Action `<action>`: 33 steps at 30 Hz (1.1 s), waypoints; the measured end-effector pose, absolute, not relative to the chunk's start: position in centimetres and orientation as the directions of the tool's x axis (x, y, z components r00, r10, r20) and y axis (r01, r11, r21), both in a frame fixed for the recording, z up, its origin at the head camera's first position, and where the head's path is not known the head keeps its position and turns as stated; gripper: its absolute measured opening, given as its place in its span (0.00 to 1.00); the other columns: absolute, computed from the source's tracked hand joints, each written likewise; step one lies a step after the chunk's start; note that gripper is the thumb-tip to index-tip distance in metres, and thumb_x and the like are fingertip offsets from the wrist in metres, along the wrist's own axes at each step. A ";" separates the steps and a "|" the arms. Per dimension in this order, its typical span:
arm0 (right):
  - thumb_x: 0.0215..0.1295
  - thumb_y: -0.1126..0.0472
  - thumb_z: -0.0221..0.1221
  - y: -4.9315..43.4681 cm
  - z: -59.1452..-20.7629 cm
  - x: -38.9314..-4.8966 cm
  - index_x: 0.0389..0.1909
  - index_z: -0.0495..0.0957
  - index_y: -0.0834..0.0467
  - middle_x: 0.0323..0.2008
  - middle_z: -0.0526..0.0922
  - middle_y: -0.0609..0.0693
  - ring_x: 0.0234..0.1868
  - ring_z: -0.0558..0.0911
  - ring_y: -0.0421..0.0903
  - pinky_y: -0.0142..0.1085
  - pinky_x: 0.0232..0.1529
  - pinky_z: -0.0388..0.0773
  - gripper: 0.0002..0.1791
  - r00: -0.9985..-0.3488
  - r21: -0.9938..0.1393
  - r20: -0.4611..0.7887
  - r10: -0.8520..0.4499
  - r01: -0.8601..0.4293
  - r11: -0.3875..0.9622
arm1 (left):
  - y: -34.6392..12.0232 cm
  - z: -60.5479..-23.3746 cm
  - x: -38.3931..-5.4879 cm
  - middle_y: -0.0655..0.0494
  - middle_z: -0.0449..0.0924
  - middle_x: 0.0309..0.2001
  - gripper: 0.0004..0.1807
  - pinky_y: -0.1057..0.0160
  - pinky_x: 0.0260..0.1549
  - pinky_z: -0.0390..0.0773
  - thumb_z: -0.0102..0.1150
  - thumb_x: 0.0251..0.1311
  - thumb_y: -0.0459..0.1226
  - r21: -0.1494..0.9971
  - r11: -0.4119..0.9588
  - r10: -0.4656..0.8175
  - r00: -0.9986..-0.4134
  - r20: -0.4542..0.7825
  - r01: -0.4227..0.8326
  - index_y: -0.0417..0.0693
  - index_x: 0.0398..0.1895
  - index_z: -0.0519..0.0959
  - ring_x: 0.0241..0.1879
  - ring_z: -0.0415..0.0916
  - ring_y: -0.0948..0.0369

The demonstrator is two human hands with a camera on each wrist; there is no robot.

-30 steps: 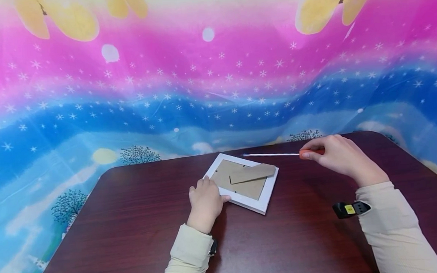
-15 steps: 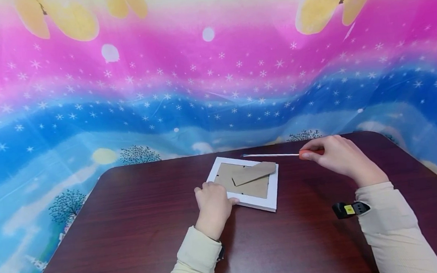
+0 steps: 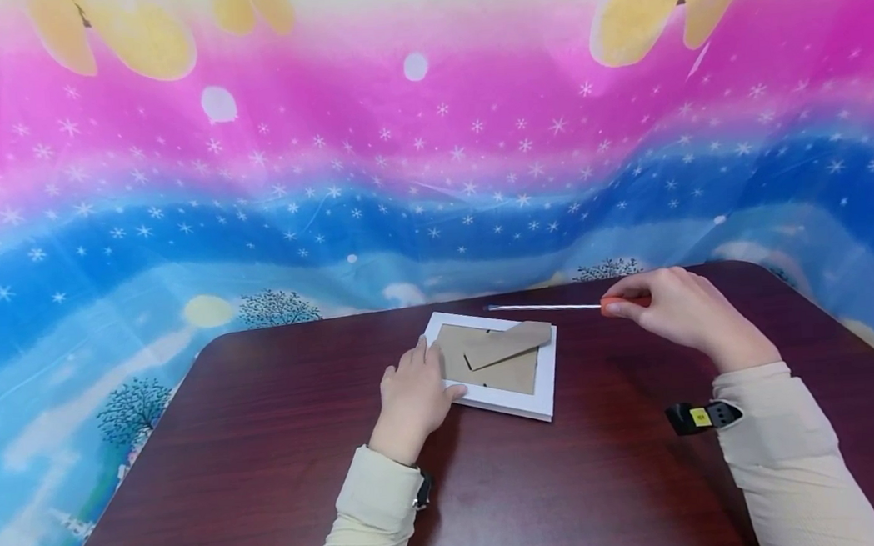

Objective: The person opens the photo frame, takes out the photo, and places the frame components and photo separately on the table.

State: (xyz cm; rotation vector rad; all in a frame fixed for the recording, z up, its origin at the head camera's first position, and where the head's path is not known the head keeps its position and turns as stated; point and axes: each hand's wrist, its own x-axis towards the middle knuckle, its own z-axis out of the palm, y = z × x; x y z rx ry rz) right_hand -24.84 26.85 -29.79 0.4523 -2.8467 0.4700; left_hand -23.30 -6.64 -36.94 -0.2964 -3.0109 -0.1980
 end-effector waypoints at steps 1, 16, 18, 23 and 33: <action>0.66 0.38 0.60 26.9 -29.8 -24.9 0.46 0.87 0.47 0.35 0.86 0.44 0.30 0.76 0.43 0.43 0.34 0.71 0.20 -0.928 -0.275 0.263 -0.263 -0.334 0.902 | -6.9 -37.0 -23.5 0.42 0.63 0.71 0.43 0.44 0.58 0.68 0.64 0.60 0.57 0.138 0.969 0.189 -0.976 0.107 0.203 0.41 0.71 0.66 0.67 0.65 0.48; 0.66 0.40 0.61 26.7 -29.9 -25.0 0.46 0.87 0.48 0.36 0.86 0.45 0.31 0.77 0.43 0.45 0.35 0.72 0.19 -0.930 -0.280 0.255 -0.264 -0.332 0.901 | -8.2 -37.4 -24.3 0.43 0.62 0.72 0.44 0.41 0.56 0.70 0.64 0.58 0.58 0.203 0.960 0.197 -0.980 0.004 0.194 0.38 0.69 0.69 0.65 0.68 0.45; 0.67 0.42 0.61 26.7 -29.9 -25.0 0.46 0.87 0.47 0.36 0.86 0.45 0.31 0.78 0.43 0.45 0.35 0.72 0.17 -0.930 -0.280 0.255 -0.265 -0.333 0.900 | -8.0 -37.5 -24.2 0.42 0.62 0.72 0.45 0.42 0.55 0.71 0.65 0.57 0.59 0.193 0.962 0.194 -0.981 0.009 0.192 0.38 0.69 0.69 0.64 0.69 0.45; 0.66 0.42 0.61 26.6 -29.9 -25.0 0.46 0.87 0.47 0.37 0.86 0.45 0.32 0.78 0.43 0.45 0.36 0.73 0.17 -0.930 -0.282 0.253 -0.265 -0.333 0.900 | -7.8 -37.4 -24.0 0.43 0.63 0.72 0.45 0.42 0.53 0.73 0.65 0.58 0.59 0.177 0.968 0.179 -0.984 0.007 0.178 0.38 0.70 0.68 0.62 0.71 0.45; 0.66 0.37 0.59 26.6 -29.9 -24.9 0.46 0.87 0.46 0.39 0.87 0.47 0.34 0.80 0.45 0.51 0.40 0.75 0.21 -0.929 -0.282 0.257 -0.267 -0.336 0.898 | -6.7 -37.0 -23.3 0.43 0.69 0.68 0.46 0.46 0.44 0.76 0.65 0.54 0.62 0.095 0.986 0.136 -0.990 0.046 0.140 0.35 0.65 0.72 0.53 0.77 0.46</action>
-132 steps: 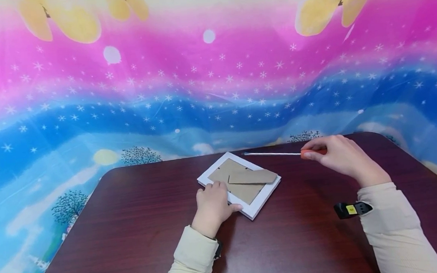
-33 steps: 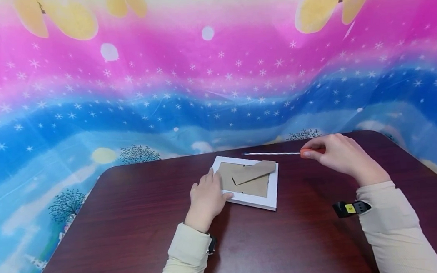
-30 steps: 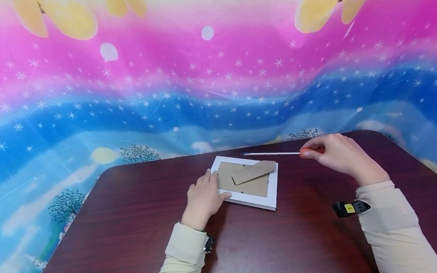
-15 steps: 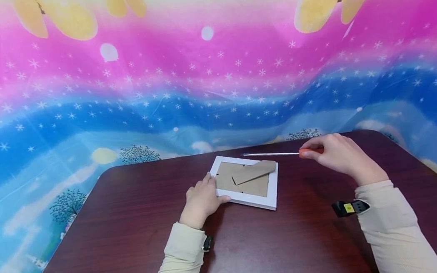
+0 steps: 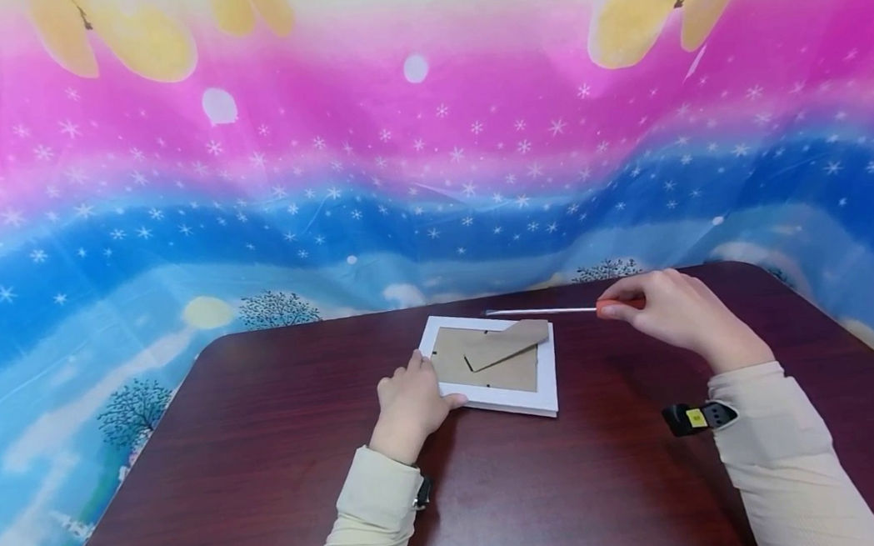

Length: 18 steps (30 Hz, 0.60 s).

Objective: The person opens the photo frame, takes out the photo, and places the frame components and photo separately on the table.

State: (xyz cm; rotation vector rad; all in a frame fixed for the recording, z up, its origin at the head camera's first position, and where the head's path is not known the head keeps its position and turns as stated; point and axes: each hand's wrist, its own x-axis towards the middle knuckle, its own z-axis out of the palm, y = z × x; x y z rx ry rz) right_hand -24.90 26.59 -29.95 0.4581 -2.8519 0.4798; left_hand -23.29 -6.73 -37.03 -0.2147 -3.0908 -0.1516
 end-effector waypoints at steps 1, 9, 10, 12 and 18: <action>0.66 0.37 0.59 26.6 -30.0 -24.9 0.46 0.87 0.46 0.39 0.87 0.47 0.34 0.80 0.45 0.51 0.40 0.75 0.21 -0.929 -0.282 0.258 -0.267 -0.336 0.899 | -6.6 -37.0 -23.2 0.43 0.69 0.67 0.47 0.47 0.43 0.76 0.65 0.54 0.63 0.081 0.988 0.130 -0.990 0.048 0.134 0.35 0.65 0.73 0.52 0.77 0.46; 0.66 0.38 0.60 26.6 -29.9 -24.9 0.47 0.87 0.47 0.38 0.87 0.46 0.32 0.78 0.44 0.49 0.39 0.74 0.20 -0.930 -0.284 0.247 -0.271 -0.337 0.898 | -5.6 -36.7 -22.5 0.46 0.74 0.63 0.46 0.52 0.45 0.74 0.61 0.52 0.68 -0.005 0.996 0.089 -0.994 0.058 0.089 0.39 0.61 0.78 0.48 0.79 0.49; 0.66 0.38 0.59 26.6 -29.9 -24.9 0.47 0.87 0.47 0.38 0.87 0.46 0.31 0.78 0.43 0.49 0.39 0.73 0.20 -0.931 -0.285 0.245 -0.270 -0.336 0.898 | -5.4 -36.6 -22.4 0.45 0.75 0.61 0.46 0.52 0.44 0.74 0.61 0.51 0.69 -0.012 0.996 0.088 -0.994 0.063 0.088 0.39 0.59 0.78 0.46 0.79 0.49; 0.66 0.38 0.60 26.5 -29.9 -24.9 0.47 0.87 0.47 0.38 0.87 0.45 0.31 0.78 0.43 0.49 0.38 0.73 0.20 -0.931 -0.285 0.246 -0.270 -0.336 0.898 | -5.2 -36.7 -22.4 0.45 0.77 0.57 0.45 0.53 0.41 0.74 0.60 0.51 0.69 -0.022 0.996 0.089 -0.993 0.077 0.087 0.39 0.56 0.80 0.43 0.79 0.49; 0.66 0.39 0.60 26.4 -30.0 -24.9 0.46 0.87 0.46 0.38 0.87 0.45 0.32 0.79 0.43 0.50 0.40 0.74 0.19 -0.931 -0.290 0.250 -0.267 -0.335 0.896 | -4.4 -37.0 -22.0 0.42 0.77 0.58 0.45 0.53 0.40 0.76 0.60 0.53 0.68 -0.038 0.996 0.081 -0.992 0.100 0.077 0.36 0.57 0.80 0.43 0.80 0.48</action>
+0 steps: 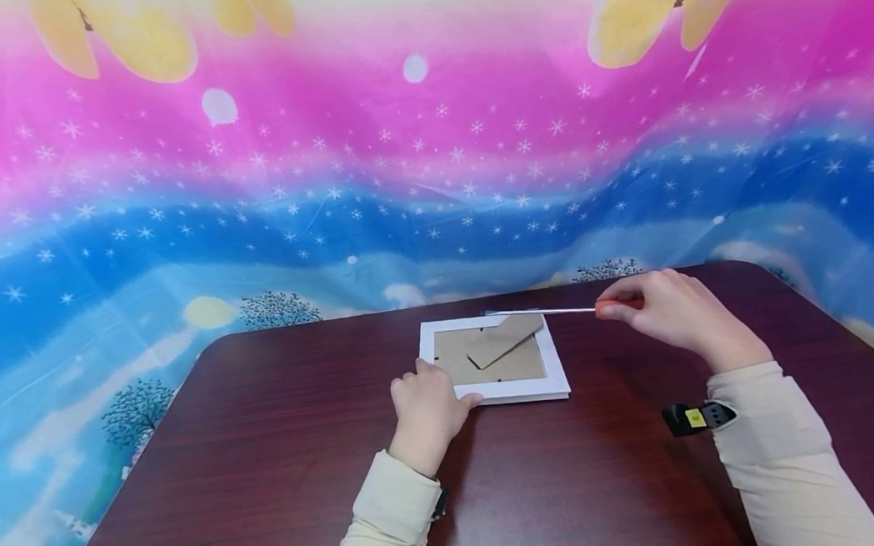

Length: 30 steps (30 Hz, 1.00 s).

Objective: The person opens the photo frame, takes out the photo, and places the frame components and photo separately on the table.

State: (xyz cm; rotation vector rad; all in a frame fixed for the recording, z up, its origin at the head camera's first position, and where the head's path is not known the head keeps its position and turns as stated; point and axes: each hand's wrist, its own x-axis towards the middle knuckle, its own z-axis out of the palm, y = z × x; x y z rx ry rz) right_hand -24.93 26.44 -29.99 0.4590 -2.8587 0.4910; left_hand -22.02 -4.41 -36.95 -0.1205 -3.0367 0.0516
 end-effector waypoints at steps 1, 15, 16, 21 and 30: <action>0.66 0.39 0.60 26.4 -30.0 -24.9 0.46 0.87 0.46 0.38 0.87 0.45 0.32 0.79 0.43 0.50 0.40 0.74 0.19 -0.931 -0.293 0.248 -0.267 -0.335 0.896 | -4.3 -36.9 -21.9 0.41 0.76 0.59 0.46 0.52 0.40 0.76 0.60 0.54 0.68 -0.035 0.997 0.079 -0.991 0.104 0.076 0.36 0.57 0.79 0.44 0.80 0.47; 0.66 0.44 0.62 26.2 -29.9 -24.9 0.45 0.87 0.46 0.38 0.87 0.46 0.34 0.80 0.44 0.51 0.40 0.74 0.14 -0.929 -0.288 0.254 -0.271 -0.340 0.895 | -3.4 -36.5 -20.8 0.45 0.80 0.39 0.36 0.54 0.29 0.79 0.66 0.53 0.62 -0.026 0.992 0.122 -0.976 0.179 0.120 0.35 0.43 0.84 0.32 0.81 0.51; 0.66 0.44 0.62 26.2 -29.9 -24.9 0.45 0.87 0.46 0.38 0.87 0.46 0.34 0.80 0.45 0.51 0.40 0.74 0.14 -0.928 -0.288 0.254 -0.272 -0.341 0.895 | -3.5 -36.4 -20.8 0.46 0.79 0.36 0.36 0.54 0.28 0.78 0.66 0.53 0.62 -0.026 0.992 0.125 -0.977 0.172 0.122 0.36 0.42 0.84 0.32 0.80 0.52; 0.66 0.44 0.62 26.3 -30.1 -24.9 0.45 0.87 0.46 0.37 0.87 0.45 0.33 0.80 0.44 0.50 0.39 0.74 0.14 -0.924 -0.281 0.261 -0.277 -0.348 0.895 | -4.3 -36.3 -21.4 0.48 0.75 0.33 0.34 0.53 0.31 0.77 0.65 0.53 0.63 0.014 0.990 0.134 -0.982 0.130 0.137 0.39 0.42 0.83 0.35 0.77 0.51; 0.66 0.45 0.63 25.7 -30.4 -25.1 0.44 0.88 0.45 0.35 0.87 0.42 0.34 0.81 0.43 0.49 0.39 0.75 0.12 -0.917 -0.269 0.265 -0.297 -0.366 0.891 | -6.4 -37.2 -23.1 0.37 0.62 0.71 0.50 0.43 0.48 0.75 0.65 0.52 0.65 0.191 0.967 0.167 -0.986 0.016 0.167 0.39 0.69 0.69 0.61 0.71 0.44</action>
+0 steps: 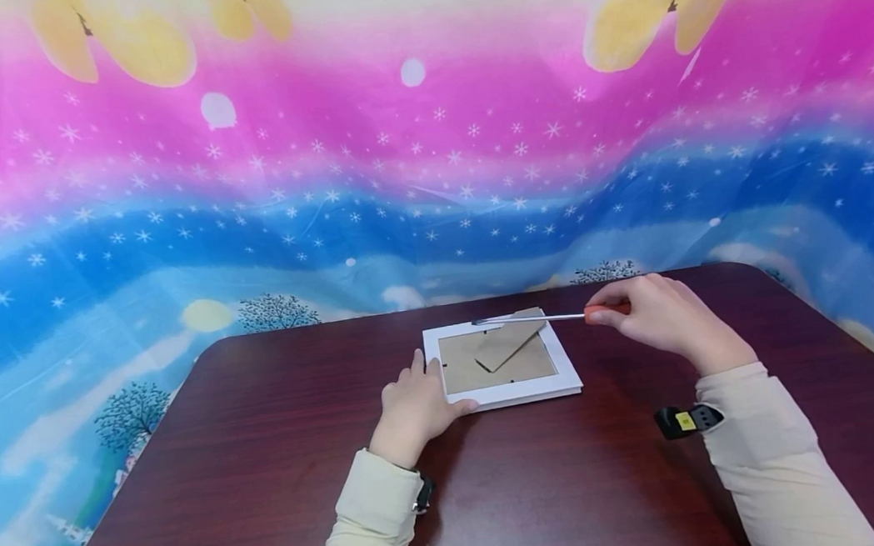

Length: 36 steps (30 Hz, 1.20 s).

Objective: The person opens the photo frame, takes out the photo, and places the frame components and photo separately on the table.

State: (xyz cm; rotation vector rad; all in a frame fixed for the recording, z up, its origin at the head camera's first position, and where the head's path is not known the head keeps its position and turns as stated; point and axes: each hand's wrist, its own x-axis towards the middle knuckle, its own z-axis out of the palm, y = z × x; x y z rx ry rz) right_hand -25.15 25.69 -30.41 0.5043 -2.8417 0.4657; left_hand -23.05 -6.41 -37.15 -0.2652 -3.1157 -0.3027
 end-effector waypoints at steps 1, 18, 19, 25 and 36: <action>0.66 0.45 0.63 25.6 -30.5 -25.2 0.44 0.88 0.44 0.35 0.87 0.41 0.33 0.81 0.42 0.49 0.38 0.75 0.12 -0.916 -0.268 0.266 -0.301 -0.370 0.890 | -6.6 -37.2 -23.2 0.38 0.61 0.72 0.51 0.42 0.49 0.75 0.65 0.52 0.65 0.208 0.963 0.174 -0.985 0.012 0.173 0.39 0.70 0.68 0.61 0.71 0.44; 0.65 0.49 0.65 23.4 -31.3 -25.3 0.42 0.88 0.47 0.27 0.83 0.37 0.23 0.72 0.39 0.39 0.27 0.67 0.10 -0.895 -0.239 0.244 -0.373 -0.428 0.871 | -8.4 -37.5 -24.3 0.48 0.60 0.74 0.52 0.40 0.59 0.68 0.66 0.51 0.64 0.297 0.916 0.288 -0.958 -0.019 0.269 0.45 0.74 0.64 0.68 0.63 0.45; 0.65 0.49 0.65 23.2 -31.3 -25.3 0.42 0.88 0.47 0.26 0.83 0.37 0.23 0.72 0.39 0.38 0.28 0.68 0.10 -0.894 -0.239 0.242 -0.377 -0.431 0.870 | -8.5 -37.5 -24.4 0.48 0.60 0.74 0.52 0.40 0.59 0.68 0.67 0.51 0.64 0.302 0.914 0.288 -0.957 -0.019 0.269 0.45 0.73 0.65 0.68 0.63 0.45; 0.65 0.52 0.65 22.6 -31.9 -25.5 0.40 0.88 0.46 0.25 0.82 0.36 0.22 0.71 0.38 0.38 0.28 0.68 0.07 -0.885 -0.233 0.236 -0.402 -0.454 0.860 | -8.7 -37.6 -24.6 0.49 0.60 0.74 0.52 0.41 0.60 0.67 0.67 0.49 0.65 0.304 0.913 0.291 -0.956 -0.023 0.271 0.44 0.72 0.66 0.68 0.64 0.45; 0.64 0.54 0.66 22.1 -32.4 -25.8 0.38 0.88 0.46 0.19 0.77 0.36 0.19 0.68 0.39 0.36 0.24 0.64 0.05 -0.878 -0.232 0.233 -0.419 -0.468 0.852 | -8.6 -37.7 -24.6 0.49 0.60 0.74 0.52 0.42 0.61 0.67 0.67 0.50 0.64 0.303 0.914 0.289 -0.957 -0.021 0.270 0.43 0.73 0.66 0.68 0.64 0.46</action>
